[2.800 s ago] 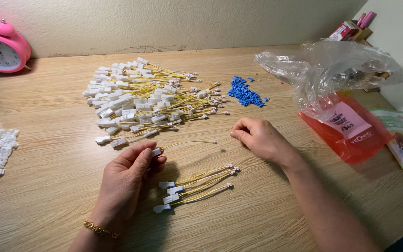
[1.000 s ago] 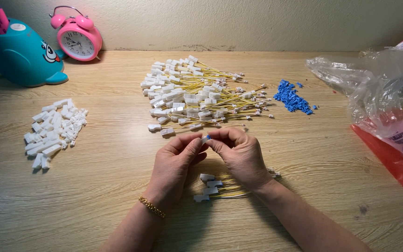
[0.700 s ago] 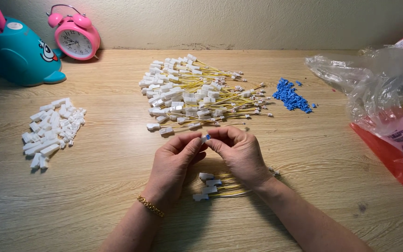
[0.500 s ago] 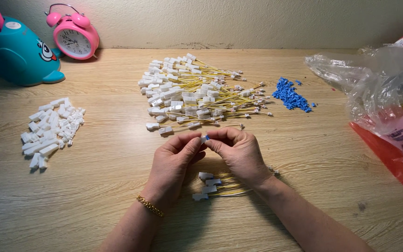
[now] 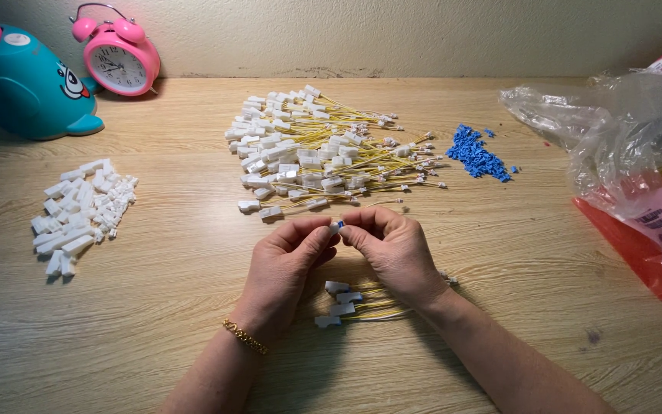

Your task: Assembling small electronic connectors by inserting wires into plastic housings

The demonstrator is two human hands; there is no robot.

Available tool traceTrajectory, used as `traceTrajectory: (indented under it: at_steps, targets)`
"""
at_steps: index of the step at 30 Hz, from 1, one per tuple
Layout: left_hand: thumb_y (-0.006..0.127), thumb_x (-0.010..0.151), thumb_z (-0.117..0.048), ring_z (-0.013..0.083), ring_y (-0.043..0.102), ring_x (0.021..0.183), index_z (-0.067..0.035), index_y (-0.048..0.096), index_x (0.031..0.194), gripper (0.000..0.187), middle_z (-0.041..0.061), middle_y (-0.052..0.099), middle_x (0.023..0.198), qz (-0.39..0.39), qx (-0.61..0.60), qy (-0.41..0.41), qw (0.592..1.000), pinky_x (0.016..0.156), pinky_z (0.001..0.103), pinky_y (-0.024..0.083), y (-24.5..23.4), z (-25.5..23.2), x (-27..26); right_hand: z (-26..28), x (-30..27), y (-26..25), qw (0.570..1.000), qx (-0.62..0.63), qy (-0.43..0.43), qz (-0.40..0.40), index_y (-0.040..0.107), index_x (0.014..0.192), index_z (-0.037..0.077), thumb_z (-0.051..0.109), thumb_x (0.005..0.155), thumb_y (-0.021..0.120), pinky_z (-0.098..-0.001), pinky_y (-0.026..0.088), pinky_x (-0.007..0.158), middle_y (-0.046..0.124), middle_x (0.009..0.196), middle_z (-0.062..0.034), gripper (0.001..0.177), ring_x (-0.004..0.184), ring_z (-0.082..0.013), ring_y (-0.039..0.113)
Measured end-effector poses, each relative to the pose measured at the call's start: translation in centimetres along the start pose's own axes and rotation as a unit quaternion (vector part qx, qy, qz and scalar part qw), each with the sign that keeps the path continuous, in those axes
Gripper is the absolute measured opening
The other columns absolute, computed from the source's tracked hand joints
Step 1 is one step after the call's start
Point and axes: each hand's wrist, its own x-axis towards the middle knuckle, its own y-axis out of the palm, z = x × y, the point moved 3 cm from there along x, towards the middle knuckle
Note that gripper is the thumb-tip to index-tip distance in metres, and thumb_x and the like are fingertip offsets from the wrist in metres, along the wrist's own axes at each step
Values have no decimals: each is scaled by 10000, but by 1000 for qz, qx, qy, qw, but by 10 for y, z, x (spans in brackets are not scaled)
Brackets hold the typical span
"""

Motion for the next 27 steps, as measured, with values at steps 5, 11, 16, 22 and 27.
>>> traceTrajectory:
  at_steps: [5, 11, 16, 22, 27]
  targets:
    - [714, 852, -99, 233, 706, 931, 13, 702, 1095, 268, 171, 739, 960, -4, -17, -2, 1000, 867, 382, 580, -1, 2, 0, 3, -5, 0, 1000, 16, 4, 3, 748, 1014, 12, 115, 808, 786, -264, 543, 727, 738, 728, -114, 233, 717, -104, 627]
    - [697, 863, -90, 251, 711, 910, 24, 696, 1098, 262, 188, 732, 959, -22, -36, -9, 999, 853, 380, 589, -4, 1, 2, -9, -13, 1, 997, 73, 28, 18, 733, 1076, 15, 119, 867, 713, -209, 516, 692, 725, 711, -98, 234, 694, -76, 600]
    - [676, 877, -81, 280, 703, 904, 41, 682, 1112, 265, 213, 720, 969, -33, -55, -10, 998, 860, 425, 586, -4, 1, 2, -10, -19, 4, 992, 120, 39, 30, 712, 1124, 8, 124, 899, 657, -157, 488, 648, 714, 686, -93, 259, 654, -53, 599]
    - [648, 902, -88, 267, 702, 871, 34, 679, 1101, 235, 191, 714, 954, -47, -54, 6, 997, 837, 413, 595, -5, 2, 2, -9, -24, 11, 993, 95, 5, 68, 692, 1194, 53, 135, 931, 599, -167, 477, 724, 744, 1010, -74, 290, 837, -76, 643]
    - [658, 894, -76, 249, 708, 838, 32, 691, 1064, 204, 187, 722, 929, -54, -40, 8, 998, 817, 391, 605, -4, -1, -1, -10, -27, 12, 994, 49, -49, 89, 672, 1228, 35, 139, 955, 568, -284, 536, 837, 662, 1147, -97, 310, 892, -125, 663]
